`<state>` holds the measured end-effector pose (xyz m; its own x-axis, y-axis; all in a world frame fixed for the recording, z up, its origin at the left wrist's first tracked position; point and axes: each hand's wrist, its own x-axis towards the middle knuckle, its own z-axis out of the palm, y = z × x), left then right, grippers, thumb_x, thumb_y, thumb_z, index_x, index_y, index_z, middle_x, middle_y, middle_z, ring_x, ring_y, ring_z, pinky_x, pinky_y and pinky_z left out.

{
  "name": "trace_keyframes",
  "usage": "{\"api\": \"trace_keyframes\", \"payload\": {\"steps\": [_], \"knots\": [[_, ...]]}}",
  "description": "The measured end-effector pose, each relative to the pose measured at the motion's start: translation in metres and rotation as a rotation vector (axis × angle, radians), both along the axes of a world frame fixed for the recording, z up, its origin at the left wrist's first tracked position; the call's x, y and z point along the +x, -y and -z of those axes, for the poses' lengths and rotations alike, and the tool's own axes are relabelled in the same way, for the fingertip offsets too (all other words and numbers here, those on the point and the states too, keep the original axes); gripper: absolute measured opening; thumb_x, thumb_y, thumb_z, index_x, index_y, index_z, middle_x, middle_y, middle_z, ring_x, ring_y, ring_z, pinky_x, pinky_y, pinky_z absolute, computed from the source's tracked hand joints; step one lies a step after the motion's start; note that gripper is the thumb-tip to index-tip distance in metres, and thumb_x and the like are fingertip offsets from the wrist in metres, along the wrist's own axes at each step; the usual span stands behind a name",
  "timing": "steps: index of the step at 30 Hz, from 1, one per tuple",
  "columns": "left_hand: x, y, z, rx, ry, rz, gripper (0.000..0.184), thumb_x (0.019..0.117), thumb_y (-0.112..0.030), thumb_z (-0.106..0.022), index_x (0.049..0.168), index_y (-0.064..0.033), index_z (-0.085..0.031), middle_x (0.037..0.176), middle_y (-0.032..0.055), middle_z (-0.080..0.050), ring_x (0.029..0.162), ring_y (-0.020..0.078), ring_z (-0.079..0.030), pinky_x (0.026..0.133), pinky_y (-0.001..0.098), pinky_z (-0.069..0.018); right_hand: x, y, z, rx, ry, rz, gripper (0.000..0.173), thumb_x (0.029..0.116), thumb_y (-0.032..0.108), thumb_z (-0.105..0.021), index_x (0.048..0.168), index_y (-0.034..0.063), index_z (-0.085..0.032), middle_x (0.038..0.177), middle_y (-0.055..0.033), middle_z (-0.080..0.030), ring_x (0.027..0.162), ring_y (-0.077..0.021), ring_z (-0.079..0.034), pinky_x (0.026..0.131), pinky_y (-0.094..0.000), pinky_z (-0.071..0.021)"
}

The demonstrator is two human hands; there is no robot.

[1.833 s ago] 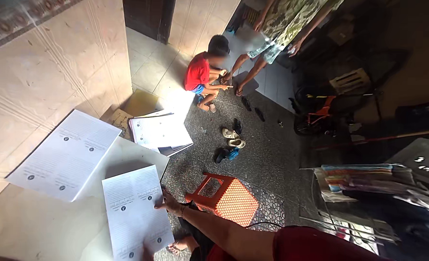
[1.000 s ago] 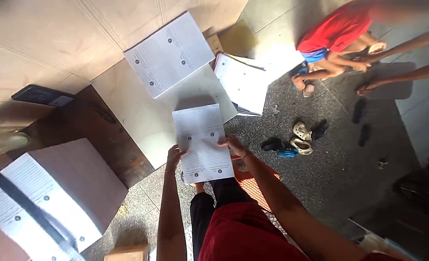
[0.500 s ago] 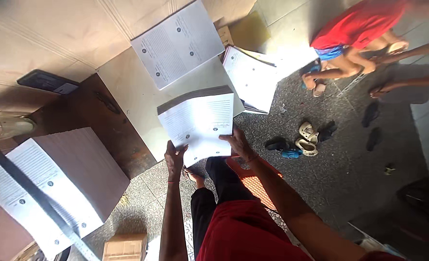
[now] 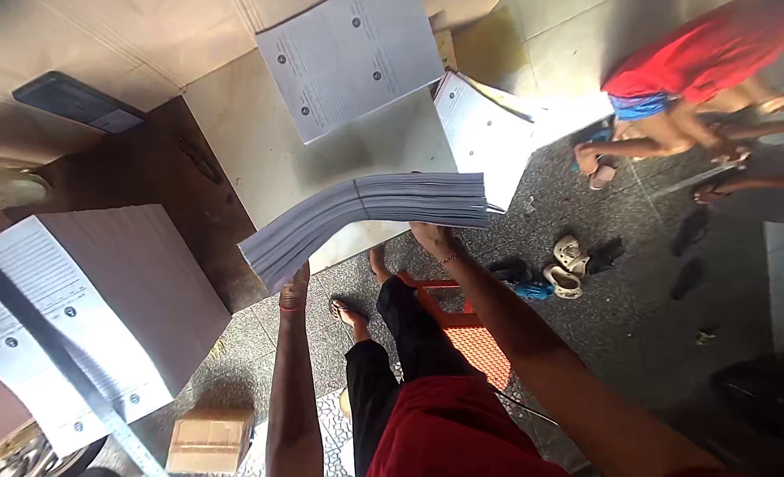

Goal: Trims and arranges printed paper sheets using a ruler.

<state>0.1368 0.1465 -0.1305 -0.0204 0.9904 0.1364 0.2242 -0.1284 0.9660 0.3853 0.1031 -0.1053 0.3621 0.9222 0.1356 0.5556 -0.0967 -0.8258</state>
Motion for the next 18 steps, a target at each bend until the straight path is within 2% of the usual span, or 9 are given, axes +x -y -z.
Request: {"api": "trace_keyframes", "payload": {"steps": [1,2,4,6,8,10,12,14,18], "knots": [[0.000,0.000,0.004,-0.010,-0.019,-0.011,0.050,0.0846,-0.008,-0.080,0.128,0.0060,-0.059,0.125,0.0062,-0.066,0.121,0.0065,-0.061,0.105,0.0305,-0.0507,-0.002,0.003,0.006,-0.057,0.081,0.017,0.037,0.0909,0.007,-0.069,0.118,-0.0176,-0.065,0.113,-0.0296,-0.071,0.112,-0.0309,-0.069,0.103,-0.0376,-0.0500],[0.000,-0.001,0.009,-0.029,-0.045,-0.018,0.050,0.0852,-0.008,-0.080,0.128,0.0076,-0.058,0.126,0.0087,-0.066,0.120,0.0075,-0.061,0.105,0.0304,-0.0503,-0.001,0.003,0.019,-0.066,0.106,0.014,0.036,0.0910,0.007,-0.069,0.117,-0.0180,-0.065,0.112,-0.0314,-0.071,0.111,-0.0349,-0.070,0.102,-0.0414,-0.0507],[-0.001,-0.002,0.022,-0.082,-0.080,-0.028,0.052,0.0873,-0.009,-0.078,0.130,0.0110,-0.057,0.128,0.0152,-0.065,0.121,0.0117,-0.061,0.106,0.0322,-0.0489,0.005,-0.004,0.045,0.043,-0.056,-0.045,0.043,0.0907,0.011,-0.070,0.123,-0.0168,-0.061,0.114,-0.0259,-0.071,0.111,-0.0245,-0.070,0.102,-0.0332,-0.0515],[-0.003,-0.004,0.031,-0.093,-0.087,-0.032,0.054,0.0890,-0.009,-0.077,0.133,0.0103,-0.053,0.130,0.0155,-0.064,0.123,0.0137,-0.061,0.107,0.0342,-0.0500,0.011,-0.013,0.055,0.086,-0.216,-0.128,0.046,0.0932,0.013,-0.069,0.128,-0.0138,-0.056,0.118,-0.0216,-0.069,0.114,-0.0190,-0.067,0.103,-0.0312,-0.0523],[-0.005,-0.011,0.031,-0.107,-0.177,-0.026,0.057,0.0890,-0.011,-0.077,0.134,0.0119,-0.052,0.130,0.0208,-0.063,0.123,0.0196,-0.062,0.107,0.0375,-0.0498,0.008,-0.013,0.045,0.054,-0.060,-0.084,0.050,0.0883,0.010,-0.071,0.129,-0.0168,-0.057,0.115,-0.0263,-0.070,0.112,-0.0258,-0.070,0.101,-0.0345,-0.0522],[-0.006,-0.020,0.026,-0.122,-0.327,-0.008,0.055,0.0874,-0.019,-0.080,0.127,0.0133,-0.058,0.124,0.0275,-0.065,0.119,0.0302,-0.065,0.104,0.0452,-0.0503,0.006,-0.015,0.033,0.038,0.081,-0.058,0.047,0.0863,0.007,-0.071,0.125,-0.0176,-0.060,0.110,-0.0289,-0.071,0.106,-0.0322,-0.072,0.098,-0.0385,-0.0541],[-0.007,-0.024,0.020,-0.141,-0.391,0.039,0.057,0.0859,-0.025,-0.082,0.125,0.0117,-0.061,0.122,0.0271,-0.066,0.119,0.0321,-0.065,0.105,0.0480,-0.0491,0.009,-0.017,0.027,0.021,0.062,-0.082,0.047,0.0859,0.008,-0.073,0.125,-0.0157,-0.060,0.110,-0.0270,-0.072,0.105,-0.0304,-0.072,0.097,-0.0376,-0.0544],[-0.008,-0.026,0.016,-0.124,-0.444,0.052,0.052,0.0849,-0.025,-0.082,0.119,0.0108,-0.065,0.119,0.0287,-0.067,0.118,0.0371,-0.064,0.104,0.0532,-0.0472,0.014,-0.019,0.025,0.007,0.002,-0.129,0.049,0.0858,0.010,-0.076,0.125,-0.0148,-0.060,0.112,-0.0253,-0.072,0.107,-0.0274,-0.072,0.099,-0.0358,-0.0539],[-0.006,-0.024,0.017,-0.097,-0.476,0.017,0.048,0.0852,-0.023,-0.082,0.117,0.0096,-0.067,0.117,0.0279,-0.068,0.116,0.0372,-0.065,0.102,0.0527,-0.0487,0.011,-0.021,0.020,0.009,0.038,-0.115,0.037,0.0848,0.005,-0.073,0.116,-0.0136,-0.066,0.105,-0.0250,-0.073,0.100,-0.0292,-0.073,0.094,-0.0369,-0.0553]]}}
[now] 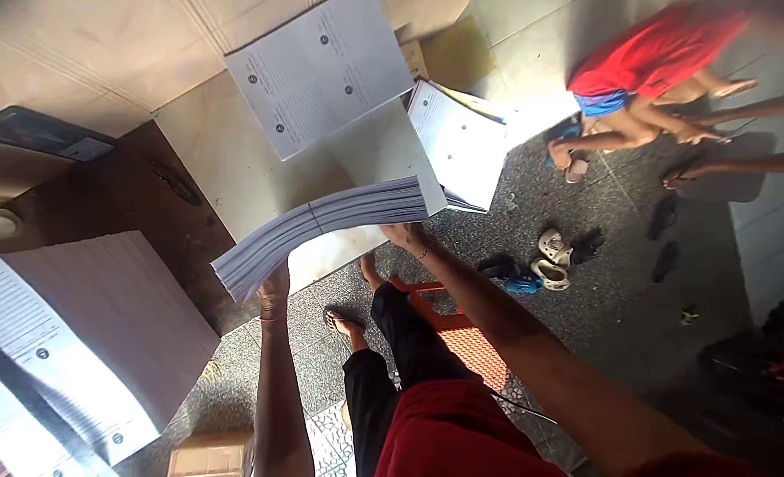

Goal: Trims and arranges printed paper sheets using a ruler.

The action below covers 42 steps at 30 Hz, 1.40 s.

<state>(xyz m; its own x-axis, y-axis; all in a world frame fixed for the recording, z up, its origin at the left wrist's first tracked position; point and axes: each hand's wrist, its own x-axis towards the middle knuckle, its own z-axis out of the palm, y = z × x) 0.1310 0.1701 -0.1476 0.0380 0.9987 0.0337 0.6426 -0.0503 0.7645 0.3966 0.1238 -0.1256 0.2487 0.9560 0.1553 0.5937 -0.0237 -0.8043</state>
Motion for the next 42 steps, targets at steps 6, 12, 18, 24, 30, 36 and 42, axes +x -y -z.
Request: {"api": "trace_keyframes", "payload": {"steps": [6,12,18,24,30,36,42], "knots": [[0.004,0.003,-0.006,0.007,0.135,-0.077,0.052,0.0809,-0.018,-0.085,0.120,0.0099,-0.065,0.117,0.0231,-0.069,0.114,0.0251,-0.067,0.100,0.0423,-0.0522,-0.002,0.002,0.001,0.065,0.023,0.013,0.032,0.0860,0.007,-0.072,0.113,-0.0112,-0.067,0.101,-0.0216,-0.074,0.097,-0.0236,-0.073,0.091,-0.0311,-0.0557],[0.006,0.008,0.005,-0.034,0.091,-0.125,0.053,0.0819,-0.017,-0.084,0.120,0.0138,-0.063,0.119,0.0284,-0.067,0.118,0.0317,-0.064,0.103,0.0445,-0.0494,-0.006,0.010,0.005,0.070,0.068,0.029,0.036,0.0824,0.004,-0.072,0.114,-0.0132,-0.066,0.103,-0.0246,-0.073,0.097,-0.0297,-0.074,0.091,-0.0370,-0.0570],[0.008,0.004,-0.006,-0.128,0.044,-0.091,0.063,0.0844,-0.014,-0.082,0.129,0.0199,-0.053,0.125,0.0326,-0.063,0.123,0.0343,-0.063,0.109,0.0423,-0.0471,-0.003,0.009,0.010,-0.143,-0.139,-0.001,0.044,0.0872,-0.003,-0.068,0.130,-0.0112,-0.060,0.120,-0.0243,-0.070,0.112,-0.0298,-0.069,0.100,-0.0431,-0.0547],[0.013,0.004,-0.020,-0.136,0.047,-0.079,0.064,0.0856,-0.012,-0.080,0.132,0.0200,-0.051,0.131,0.0343,-0.060,0.128,0.0353,-0.059,0.111,0.0418,-0.0444,-0.001,0.006,0.019,-0.051,-0.244,-0.054,0.035,0.0913,0.002,-0.068,0.123,-0.0123,-0.064,0.115,-0.0234,-0.071,0.106,-0.0272,-0.071,0.097,-0.0396,-0.0561],[0.015,0.005,-0.028,-0.094,0.012,-0.087,0.060,0.0863,-0.012,-0.079,0.130,0.0200,-0.053,0.130,0.0346,-0.060,0.129,0.0368,-0.058,0.113,0.0436,-0.0416,0.002,0.003,0.000,0.033,-0.189,-0.085,0.032,0.0879,-0.004,-0.066,0.119,-0.0130,-0.066,0.111,-0.0260,-0.072,0.104,-0.0332,-0.072,0.095,-0.0423,-0.0560],[0.014,0.009,-0.014,-0.081,-0.045,-0.064,0.059,0.0872,-0.015,-0.079,0.129,0.0195,-0.055,0.129,0.0353,-0.061,0.129,0.0398,-0.058,0.113,0.0463,-0.0414,0.006,0.004,0.011,-0.040,-0.259,-0.097,0.034,0.0919,0.000,-0.066,0.123,-0.0135,-0.064,0.117,-0.0269,-0.070,0.111,-0.0323,-0.070,0.101,-0.0413,-0.0534],[0.001,0.013,-0.012,-0.163,-0.045,-0.024,0.060,0.0898,-0.023,-0.078,0.129,0.0166,-0.056,0.131,0.0329,-0.061,0.130,0.0391,-0.057,0.114,0.0496,-0.0409,0.004,0.009,0.007,-0.118,-0.219,-0.067,0.039,0.0930,0.006,-0.070,0.127,-0.0111,-0.063,0.119,-0.0254,-0.070,0.112,-0.0324,-0.070,0.103,-0.0434,-0.0523]]}}
